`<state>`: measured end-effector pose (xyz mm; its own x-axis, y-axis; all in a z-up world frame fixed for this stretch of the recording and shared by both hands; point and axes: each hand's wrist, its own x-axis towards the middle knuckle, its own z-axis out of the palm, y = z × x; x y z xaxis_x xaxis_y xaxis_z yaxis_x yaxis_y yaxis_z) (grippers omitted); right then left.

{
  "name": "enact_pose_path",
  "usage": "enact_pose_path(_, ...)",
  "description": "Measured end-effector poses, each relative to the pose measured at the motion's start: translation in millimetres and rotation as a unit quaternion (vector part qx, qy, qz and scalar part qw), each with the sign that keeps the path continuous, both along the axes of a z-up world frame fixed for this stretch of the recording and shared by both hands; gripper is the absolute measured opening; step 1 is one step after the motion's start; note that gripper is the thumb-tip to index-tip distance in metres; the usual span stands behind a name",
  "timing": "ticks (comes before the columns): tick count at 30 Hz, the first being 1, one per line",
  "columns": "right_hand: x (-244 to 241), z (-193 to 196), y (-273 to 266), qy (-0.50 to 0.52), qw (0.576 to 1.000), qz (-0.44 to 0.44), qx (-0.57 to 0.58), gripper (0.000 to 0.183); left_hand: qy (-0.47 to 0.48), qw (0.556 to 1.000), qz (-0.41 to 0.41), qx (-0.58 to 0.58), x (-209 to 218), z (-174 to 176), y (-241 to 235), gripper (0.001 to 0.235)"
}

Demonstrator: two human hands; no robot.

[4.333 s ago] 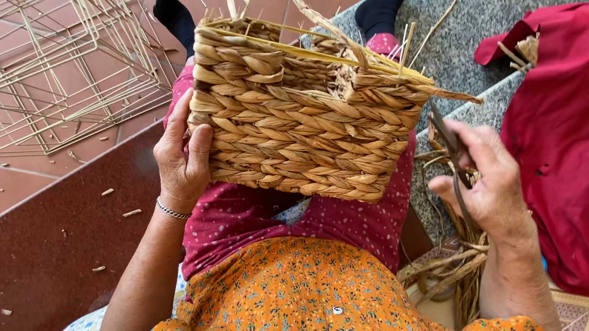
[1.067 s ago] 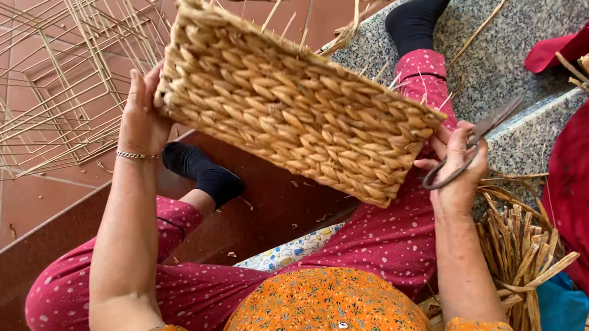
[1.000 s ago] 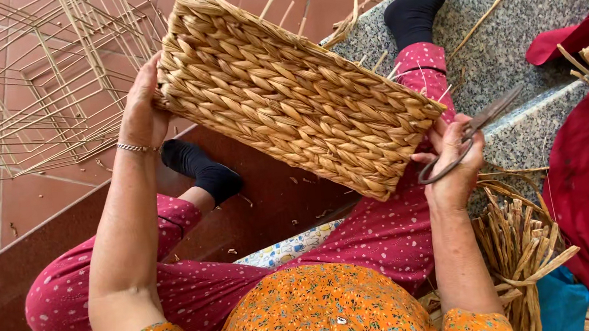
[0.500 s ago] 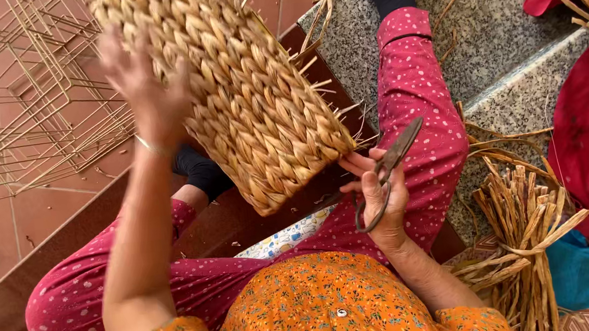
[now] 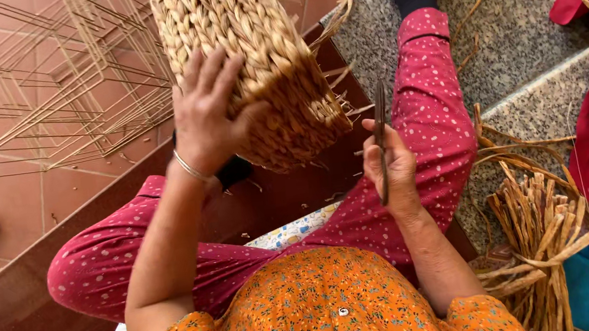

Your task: The person weaves a rectangular basket by hand, interlacing dried plant fibers around a wire frame. They trim excess strands with shears and tuck ends to secure the weave.

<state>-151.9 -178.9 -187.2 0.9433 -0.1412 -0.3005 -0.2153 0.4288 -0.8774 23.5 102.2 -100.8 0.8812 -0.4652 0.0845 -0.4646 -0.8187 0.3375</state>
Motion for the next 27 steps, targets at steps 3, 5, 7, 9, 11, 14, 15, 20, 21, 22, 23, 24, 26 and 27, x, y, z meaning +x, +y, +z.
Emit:
enact_pose_path(3, 27, -9, -11, 0.001, 0.997, 0.047, 0.067, 0.081, 0.035, 0.999, 0.022, -0.009, 34, 8, 18, 0.075)
enact_pose_path(5, 36, -5, -12, -0.052, 0.993, 0.098, -0.044, 0.09, 0.044, 0.998, 0.021, -0.029, 48, 9, 26, 0.073)
enact_pose_path(7, 40, 4, -11, -0.085, 0.981, 0.134, -0.108, 0.097, 0.052, 0.998, 0.018, -0.028, 60, 8, 32, 0.074)
enact_pose_path(9, 50, 11, -10, -0.104, 0.973, 0.159, -0.128, 0.1, 0.06, 0.998, 0.013, -0.033, 66, 5, 31, 0.074)
enact_pose_path(11, 54, 16, 7, -0.058, 0.973, 0.164, -0.153, 0.094, 0.065, 0.997, 0.011, -0.039, 72, 4, 31, 0.074)
enact_pose_path(14, 57, 17, 25, 0.016, 0.97, 0.206, -0.129, 0.091, 0.07, 0.997, 0.012, -0.023, 78, 3, 30, 0.074)
enact_pose_path(15, 59, 17, 30, 0.038, 0.967, 0.226, -0.111, 0.091, 0.067, 0.997, 0.014, -0.024, 80, 3, 29, 0.074)
enact_pose_path(20, 57, 14, 33, 0.153, 0.952, 0.264, 0.017, 0.085, 0.058, 0.998, 0.016, -0.028, 77, -3, 27, 0.075)
enact_pose_path(21, 59, 13, 33, 0.166, 0.95, 0.263, 0.007, 0.083, 0.055, 0.998, 0.017, -0.025, 77, -5, 26, 0.076)
enact_pose_path(22, 62, 11, 34, 0.173, 0.954, 0.241, -0.039, 0.08, 0.053, 0.998, 0.019, -0.022, 77, -5, 25, 0.076)
enact_pose_path(23, 65, 9, 35, 0.18, 0.955, 0.218, -0.086, 0.077, 0.049, 0.998, 0.02, -0.019, 77, -6, 24, 0.076)
enact_pose_path(24, 67, 8, 35, 0.186, 0.954, 0.195, -0.133, 0.074, 0.046, 0.999, 0.02, -0.019, 75, -6, 24, 0.077)
enact_pose_path(26, 72, 7, 30, 0.099, 0.942, 0.198, -0.251, 0.071, 0.041, 0.999, 0.017, -0.017, 71, -7, 23, 0.077)
enact_pose_path(27, 76, 7, 27, 0.053, 0.929, 0.197, -0.308, 0.07, 0.036, 0.999, 0.017, -0.016, 70, -7, 22, 0.077)
